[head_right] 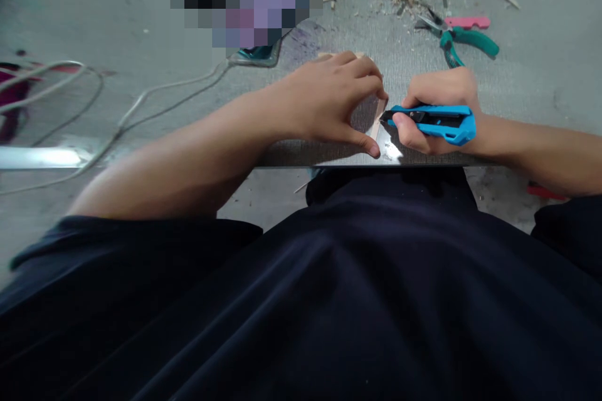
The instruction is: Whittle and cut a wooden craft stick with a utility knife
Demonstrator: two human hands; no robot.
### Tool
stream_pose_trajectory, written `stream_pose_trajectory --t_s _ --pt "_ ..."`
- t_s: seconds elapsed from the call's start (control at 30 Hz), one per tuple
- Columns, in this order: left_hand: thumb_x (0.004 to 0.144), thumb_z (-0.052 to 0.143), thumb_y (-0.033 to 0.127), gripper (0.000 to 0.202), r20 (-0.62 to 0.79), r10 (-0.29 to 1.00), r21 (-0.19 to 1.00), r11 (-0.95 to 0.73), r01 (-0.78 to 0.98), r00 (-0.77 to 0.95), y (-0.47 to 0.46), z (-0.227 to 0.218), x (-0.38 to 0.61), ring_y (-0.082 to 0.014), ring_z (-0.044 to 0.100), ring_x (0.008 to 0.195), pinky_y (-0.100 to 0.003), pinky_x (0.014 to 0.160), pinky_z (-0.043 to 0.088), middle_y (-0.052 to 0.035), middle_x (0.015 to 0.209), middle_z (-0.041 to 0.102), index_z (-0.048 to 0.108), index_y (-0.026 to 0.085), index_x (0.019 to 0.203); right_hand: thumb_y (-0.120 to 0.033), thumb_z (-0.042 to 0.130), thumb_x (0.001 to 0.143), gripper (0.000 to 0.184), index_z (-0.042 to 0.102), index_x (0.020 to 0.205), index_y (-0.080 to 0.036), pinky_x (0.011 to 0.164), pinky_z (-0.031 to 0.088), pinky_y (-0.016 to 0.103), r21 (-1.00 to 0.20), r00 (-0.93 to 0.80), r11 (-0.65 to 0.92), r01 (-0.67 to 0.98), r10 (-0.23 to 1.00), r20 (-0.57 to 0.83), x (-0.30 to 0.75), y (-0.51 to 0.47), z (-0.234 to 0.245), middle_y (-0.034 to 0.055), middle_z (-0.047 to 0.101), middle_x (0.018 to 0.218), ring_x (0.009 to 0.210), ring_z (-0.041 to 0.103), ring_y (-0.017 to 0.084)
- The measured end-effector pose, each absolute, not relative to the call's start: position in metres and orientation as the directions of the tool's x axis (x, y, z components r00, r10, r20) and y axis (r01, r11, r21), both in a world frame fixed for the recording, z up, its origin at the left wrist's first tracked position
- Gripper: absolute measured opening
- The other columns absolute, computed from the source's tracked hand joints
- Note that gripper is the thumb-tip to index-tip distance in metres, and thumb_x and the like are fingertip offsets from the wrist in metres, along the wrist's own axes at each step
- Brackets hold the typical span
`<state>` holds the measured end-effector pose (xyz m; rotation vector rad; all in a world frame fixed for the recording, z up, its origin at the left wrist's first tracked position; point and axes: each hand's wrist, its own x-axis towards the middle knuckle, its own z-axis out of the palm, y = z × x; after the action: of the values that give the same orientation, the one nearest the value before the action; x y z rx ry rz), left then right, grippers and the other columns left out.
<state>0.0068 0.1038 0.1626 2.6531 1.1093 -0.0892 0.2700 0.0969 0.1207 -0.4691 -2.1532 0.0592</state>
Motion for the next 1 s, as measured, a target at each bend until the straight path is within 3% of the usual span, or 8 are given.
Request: stream_pose_trajectory --t_s 0.2,0.37,0.5,0.6,0.73,1.0 --pt "0.085 0.085 0.081 0.091 -0.170 0.708 0.098 -0.679 0.727 0.685 0.098 0.167 0.011 -0.0459 0.058 0.154 -0.058 0.117 0.050 -0.0193 0.166 0.066 0.072 0.024 0.154 -0.040 0.069 0.094 0.011 0.068 0.087 -0.032 0.052 0.046 0.037 -0.171 -0.593 0.924 0.343 0.354 0.723 0.275 0.097 0.125 -0.0029 0.072 0.067 0.054 0.064 0.020" --pt "0.088 0.087 0.080 0.085 -0.131 0.725 0.118 -0.665 0.737 0.676 0.098 0.163 0.016 -0.0448 0.061 0.151 -0.055 0.117 0.051 -0.0201 0.162 0.068 0.075 0.022 0.150 -0.036 0.069 0.091 0.007 0.065 0.087 -0.031 0.053 0.045 0.039 -0.134 -0.596 0.936 0.325 0.313 0.740 0.270 0.095 0.128 -0.0027 0.070 0.067 0.055 0.063 0.022" --pt "0.086 0.090 0.076 0.080 -0.129 0.777 0.150 -0.599 0.786 0.617 0.094 0.161 0.020 -0.0446 0.063 0.149 -0.052 0.116 0.049 -0.0171 0.159 0.069 0.077 0.026 0.147 -0.037 0.070 0.085 0.012 0.060 0.086 -0.032 0.059 0.046 0.040 -0.168 -0.658 0.896 0.411 0.418 0.626 0.265 0.095 0.135 -0.0014 0.068 0.071 0.061 0.062 0.023" --pt "0.087 0.087 0.081 0.083 -0.106 0.825 0.150 -0.539 0.829 0.556 0.088 0.162 0.022 -0.0476 0.064 0.150 -0.053 0.114 0.049 -0.0195 0.159 0.069 0.077 0.025 0.147 -0.039 0.068 0.080 0.014 0.057 0.085 -0.031 0.061 0.046 0.040 -0.197 -0.689 0.892 0.408 0.442 0.575 0.263 0.098 0.143 -0.0014 0.067 0.072 0.061 0.060 0.022" --pt "0.089 0.082 0.089 0.091 -0.116 0.862 0.109 -0.482 0.869 0.493 0.079 0.166 0.024 -0.0508 0.067 0.146 -0.053 0.113 0.048 -0.0253 0.157 0.071 0.079 0.017 0.145 -0.035 0.065 0.085 0.009 0.058 0.086 -0.030 0.059 0.040 0.039 -0.199 -0.714 0.925 0.323 0.376 0.590 0.261 0.102 0.151 -0.0009 0.066 0.072 0.059 0.057 0.020" --pt "0.099 0.073 0.086 0.084 -0.153 0.877 0.049 -0.454 0.890 0.456 0.070 0.169 0.026 -0.0487 0.070 0.140 -0.049 0.102 0.051 -0.0235 0.157 0.071 0.085 0.014 0.142 -0.039 0.064 0.084 0.014 0.054 0.084 -0.030 0.060 0.039 0.040 -0.184 -0.801 0.914 0.360 0.405 0.441 0.258 0.108 0.162 0.0017 0.066 0.072 0.060 0.056 0.021"
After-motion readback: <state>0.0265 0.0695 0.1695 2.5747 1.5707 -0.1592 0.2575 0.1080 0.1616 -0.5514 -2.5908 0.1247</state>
